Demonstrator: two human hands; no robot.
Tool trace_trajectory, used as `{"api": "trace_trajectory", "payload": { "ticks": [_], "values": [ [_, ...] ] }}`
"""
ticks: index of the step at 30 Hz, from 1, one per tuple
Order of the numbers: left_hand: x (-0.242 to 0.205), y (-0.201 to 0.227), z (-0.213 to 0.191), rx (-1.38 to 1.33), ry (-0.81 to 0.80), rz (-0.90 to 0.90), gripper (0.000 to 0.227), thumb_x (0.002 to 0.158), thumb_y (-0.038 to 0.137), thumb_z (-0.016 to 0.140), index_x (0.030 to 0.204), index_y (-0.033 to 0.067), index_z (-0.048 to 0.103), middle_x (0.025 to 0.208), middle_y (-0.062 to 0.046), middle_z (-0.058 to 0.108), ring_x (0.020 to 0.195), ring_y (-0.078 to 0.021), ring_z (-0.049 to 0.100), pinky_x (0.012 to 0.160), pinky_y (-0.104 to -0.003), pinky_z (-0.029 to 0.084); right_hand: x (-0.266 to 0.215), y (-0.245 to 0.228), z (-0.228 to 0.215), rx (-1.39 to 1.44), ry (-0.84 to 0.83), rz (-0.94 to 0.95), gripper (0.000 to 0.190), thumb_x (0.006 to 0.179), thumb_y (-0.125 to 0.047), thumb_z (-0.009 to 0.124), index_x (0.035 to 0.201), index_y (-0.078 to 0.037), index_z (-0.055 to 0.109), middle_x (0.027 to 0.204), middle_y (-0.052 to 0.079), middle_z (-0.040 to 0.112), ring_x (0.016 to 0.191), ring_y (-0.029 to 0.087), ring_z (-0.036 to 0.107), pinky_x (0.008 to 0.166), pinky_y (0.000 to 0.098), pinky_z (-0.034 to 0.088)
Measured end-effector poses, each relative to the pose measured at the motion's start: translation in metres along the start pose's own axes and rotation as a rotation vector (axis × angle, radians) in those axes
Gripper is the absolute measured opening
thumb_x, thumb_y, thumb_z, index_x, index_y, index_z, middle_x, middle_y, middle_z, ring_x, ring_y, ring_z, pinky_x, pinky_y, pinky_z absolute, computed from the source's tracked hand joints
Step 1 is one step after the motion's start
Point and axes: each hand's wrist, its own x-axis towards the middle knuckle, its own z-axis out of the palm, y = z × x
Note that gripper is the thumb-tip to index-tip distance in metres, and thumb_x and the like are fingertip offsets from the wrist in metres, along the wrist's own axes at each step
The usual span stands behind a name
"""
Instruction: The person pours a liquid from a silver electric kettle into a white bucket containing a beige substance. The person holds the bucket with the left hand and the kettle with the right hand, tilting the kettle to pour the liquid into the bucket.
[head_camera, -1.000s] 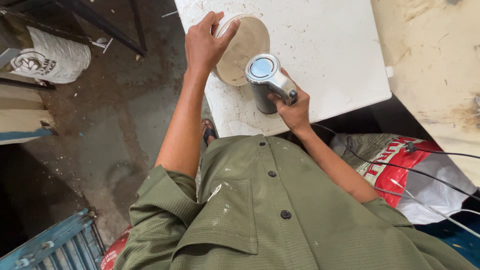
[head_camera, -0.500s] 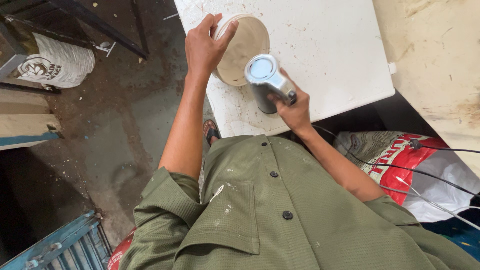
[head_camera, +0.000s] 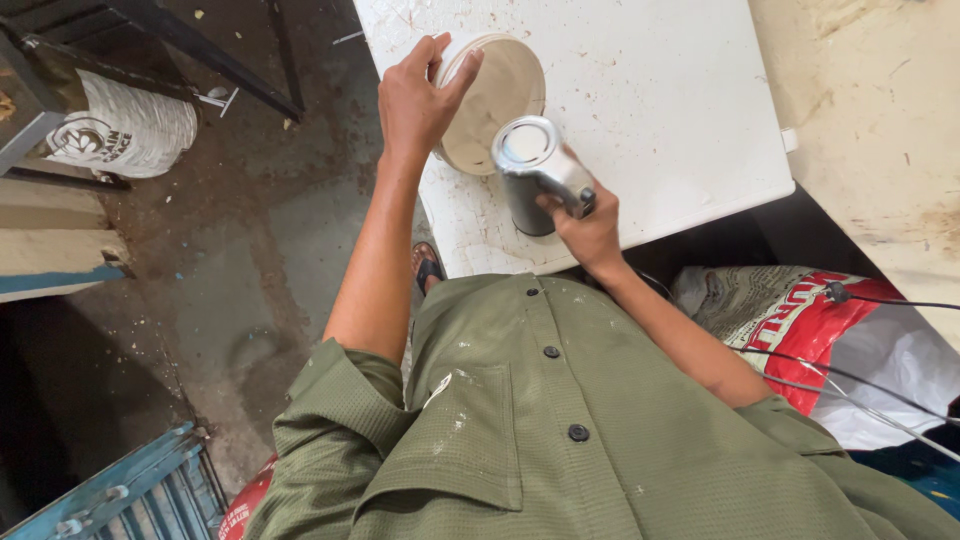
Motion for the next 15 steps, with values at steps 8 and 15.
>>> {"api": "trace_trajectory", "payload": {
  "ticks": [8,15],
  "values": [
    [0.004,-0.007,-0.005,0.014,-0.008,-0.014,0.054,0.087,0.056,0.078,0.114,0.009,0.077,0.066,-0.008,0.064,0.061,-0.0242,0.067,0.062,-0.038,0.053,0.005,-0.018,0.001,-0.179,0.002,0.031,0.066,0.087,0.008,0.072,0.149,0.001,0.051,0.125,0.02,0.073,0.116,0.019,0.072,0.1,0.0305,0.059],
    [0.005,-0.005,-0.002,0.022,-0.016,-0.014,0.055,0.086,0.06,0.077,0.11,0.0105,0.078,0.07,-0.007,0.067,0.065,-0.0247,0.07,0.064,-0.04,0.053,0.003,-0.022,-0.01,-0.35,-0.022,0.029,0.067,0.083,0.007,0.075,0.147,-0.001,0.054,0.126,0.02,0.073,0.106,0.021,0.075,0.092,0.032,0.06]
  ]
}}
